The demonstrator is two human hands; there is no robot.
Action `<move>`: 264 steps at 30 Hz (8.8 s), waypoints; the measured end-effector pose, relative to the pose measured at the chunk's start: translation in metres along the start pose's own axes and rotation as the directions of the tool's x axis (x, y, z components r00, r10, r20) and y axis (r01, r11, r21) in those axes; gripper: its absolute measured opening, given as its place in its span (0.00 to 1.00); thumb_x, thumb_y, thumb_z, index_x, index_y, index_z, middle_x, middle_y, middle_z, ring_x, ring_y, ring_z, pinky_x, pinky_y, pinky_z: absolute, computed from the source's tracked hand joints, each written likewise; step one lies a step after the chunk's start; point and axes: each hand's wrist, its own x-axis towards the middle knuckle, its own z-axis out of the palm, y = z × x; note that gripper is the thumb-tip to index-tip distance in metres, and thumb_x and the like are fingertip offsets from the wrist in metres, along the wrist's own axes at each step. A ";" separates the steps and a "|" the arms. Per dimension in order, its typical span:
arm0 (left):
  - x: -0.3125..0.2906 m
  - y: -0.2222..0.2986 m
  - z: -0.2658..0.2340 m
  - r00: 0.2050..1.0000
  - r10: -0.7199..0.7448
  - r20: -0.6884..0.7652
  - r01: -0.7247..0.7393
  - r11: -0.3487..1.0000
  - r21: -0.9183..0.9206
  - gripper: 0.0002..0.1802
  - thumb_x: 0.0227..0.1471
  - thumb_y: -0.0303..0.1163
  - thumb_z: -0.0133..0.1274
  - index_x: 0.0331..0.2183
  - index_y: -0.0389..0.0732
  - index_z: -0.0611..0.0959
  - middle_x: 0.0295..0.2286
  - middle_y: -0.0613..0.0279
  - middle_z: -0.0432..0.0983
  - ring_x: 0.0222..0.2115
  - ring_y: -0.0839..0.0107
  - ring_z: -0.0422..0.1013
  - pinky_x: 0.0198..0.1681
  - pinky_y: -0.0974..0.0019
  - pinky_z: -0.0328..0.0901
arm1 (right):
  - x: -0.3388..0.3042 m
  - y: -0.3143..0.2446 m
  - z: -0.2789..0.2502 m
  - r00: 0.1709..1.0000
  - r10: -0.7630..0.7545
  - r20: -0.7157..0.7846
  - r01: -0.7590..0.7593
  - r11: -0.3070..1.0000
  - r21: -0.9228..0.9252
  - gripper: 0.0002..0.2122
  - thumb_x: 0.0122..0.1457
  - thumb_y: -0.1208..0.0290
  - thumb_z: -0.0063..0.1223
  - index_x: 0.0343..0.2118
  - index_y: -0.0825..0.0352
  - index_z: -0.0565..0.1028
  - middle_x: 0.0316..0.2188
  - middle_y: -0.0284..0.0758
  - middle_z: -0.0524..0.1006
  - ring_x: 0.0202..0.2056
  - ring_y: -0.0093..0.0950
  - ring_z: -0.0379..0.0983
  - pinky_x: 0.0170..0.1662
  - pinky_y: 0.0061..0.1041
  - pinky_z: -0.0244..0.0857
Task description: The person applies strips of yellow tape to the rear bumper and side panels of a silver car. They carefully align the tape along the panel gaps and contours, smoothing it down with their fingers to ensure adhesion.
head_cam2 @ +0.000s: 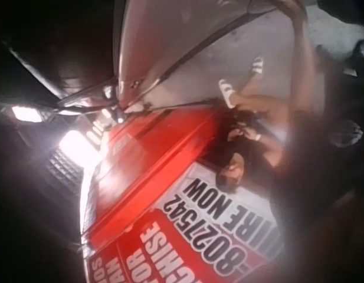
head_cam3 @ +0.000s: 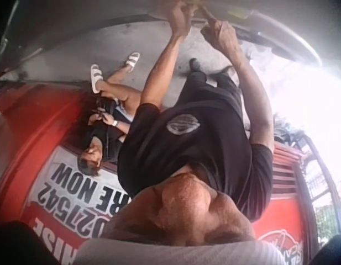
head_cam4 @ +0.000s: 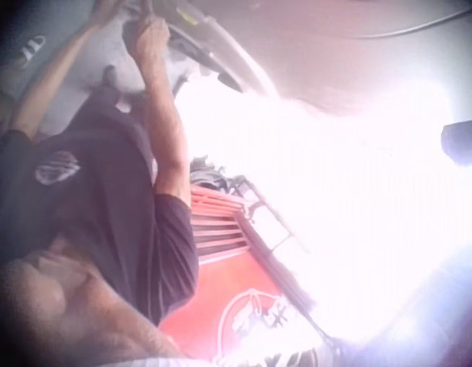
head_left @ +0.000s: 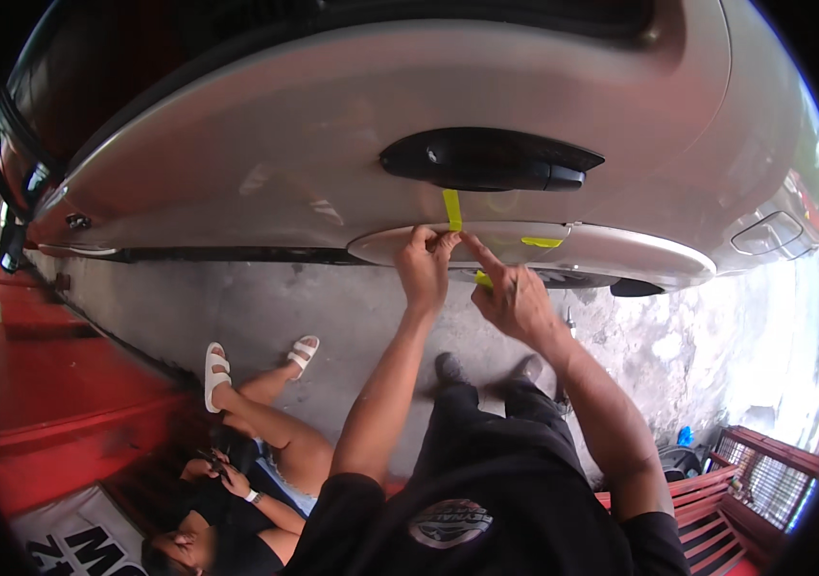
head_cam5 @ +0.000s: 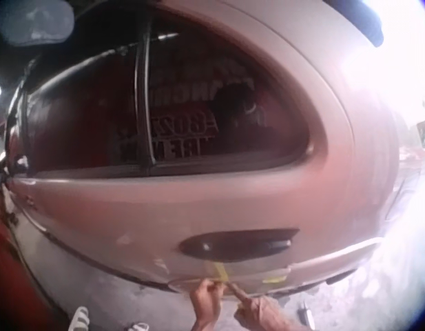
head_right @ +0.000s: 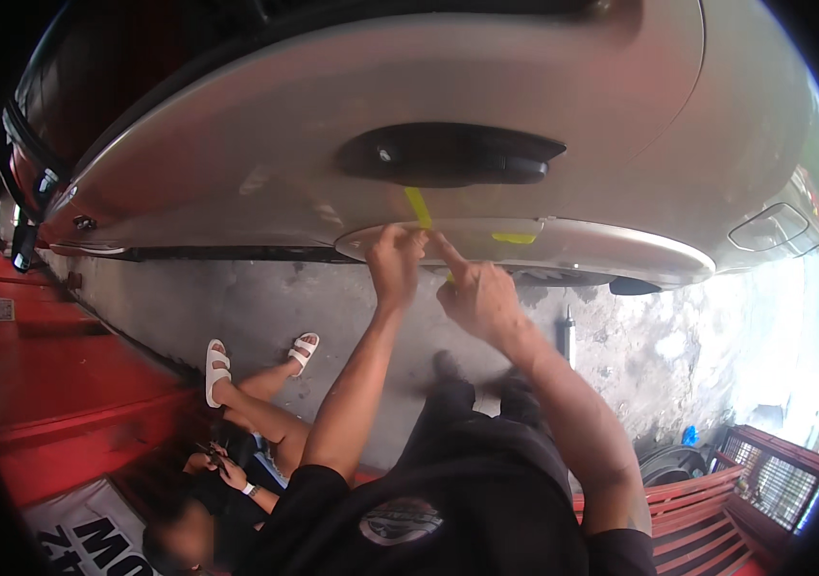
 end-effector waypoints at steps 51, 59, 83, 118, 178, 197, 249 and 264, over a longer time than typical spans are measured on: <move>-0.025 -0.037 0.027 0.939 -0.317 -0.137 0.271 0.922 -0.278 0.79 0.48 0.55 0.76 0.74 0.28 0.36 0.74 0.30 0.24 0.76 0.42 0.23 0.77 0.44 0.28 | 0.019 -0.022 -0.028 0.955 0.120 0.272 -0.032 0.952 -0.305 0.43 0.50 0.77 0.53 0.76 0.59 0.60 0.49 0.60 0.80 0.43 0.56 0.81 0.47 0.49 0.77; -0.021 -0.023 0.017 0.949 -0.309 -0.065 0.302 0.948 -0.105 0.77 0.53 0.60 0.71 0.73 0.27 0.35 0.74 0.32 0.23 0.76 0.44 0.21 0.77 0.46 0.26 | -0.034 0.012 -0.031 0.997 0.046 0.069 -0.025 0.962 -0.272 0.47 0.55 0.76 0.57 0.79 0.62 0.47 0.18 0.48 0.78 0.21 0.49 0.77 0.32 0.48 0.73; -0.031 0.095 -0.019 0.883 0.461 -0.086 -0.421 0.860 0.289 0.26 0.66 0.31 0.59 0.62 0.34 0.77 0.62 0.44 0.70 0.65 0.47 0.66 0.67 0.48 0.62 | -0.138 0.089 -0.027 0.935 0.341 -0.096 -0.125 0.572 0.810 0.33 0.59 0.75 0.53 0.70 0.67 0.66 0.33 0.36 0.81 0.34 0.25 0.75 0.42 0.27 0.70; 0.025 0.200 0.015 0.870 0.377 0.317 -0.473 0.460 0.751 0.30 0.66 0.48 0.61 0.51 0.25 0.83 0.45 0.36 0.82 0.46 0.44 0.78 0.53 0.50 0.69 | -0.304 0.243 0.032 0.918 0.322 0.232 -0.372 0.493 0.787 0.27 0.58 0.79 0.54 0.63 0.68 0.72 0.42 0.56 0.83 0.46 0.53 0.82 0.52 0.45 0.73; -0.082 0.044 0.035 0.985 0.071 0.154 -0.120 0.935 0.333 0.37 0.64 0.28 0.59 0.69 0.30 0.66 0.69 0.35 0.51 0.67 0.40 0.57 0.64 0.44 0.62 | -0.192 0.223 -0.013 0.899 0.371 0.232 -0.415 0.891 0.182 0.22 0.62 0.77 0.56 0.60 0.66 0.76 0.28 0.48 0.83 0.31 0.44 0.83 0.36 0.40 0.74; -0.084 0.073 0.030 0.965 0.044 0.259 -0.078 0.990 0.121 0.23 0.63 0.26 0.61 0.58 0.33 0.79 0.56 0.46 0.72 0.54 0.50 0.73 0.57 0.53 0.69 | -0.109 0.112 -0.079 0.840 0.497 0.219 -0.454 0.421 0.785 0.17 0.64 0.72 0.54 0.52 0.77 0.82 0.35 0.38 0.86 0.36 0.23 0.80 0.43 0.25 0.73; 0.019 0.104 0.044 0.746 0.394 0.537 -0.548 0.821 0.159 0.12 0.53 0.23 0.68 0.40 0.38 0.84 0.32 0.52 0.84 0.30 0.55 0.82 0.33 0.55 0.74 | -0.053 0.096 0.021 0.979 0.117 -0.169 -0.136 0.985 -0.105 0.41 0.67 0.73 0.50 0.79 0.38 0.48 0.18 0.42 0.78 0.20 0.42 0.78 0.29 0.45 0.73; 0.020 0.078 0.053 0.586 0.679 0.443 -0.794 0.589 0.147 0.17 0.53 0.20 0.68 0.45 0.37 0.82 0.29 0.56 0.79 0.26 0.57 0.77 0.29 0.56 0.71 | -0.052 0.086 0.009 0.958 0.021 -0.287 -0.047 0.995 -0.085 0.40 0.65 0.73 0.53 0.78 0.42 0.52 0.17 0.38 0.77 0.18 0.40 0.77 0.28 0.41 0.72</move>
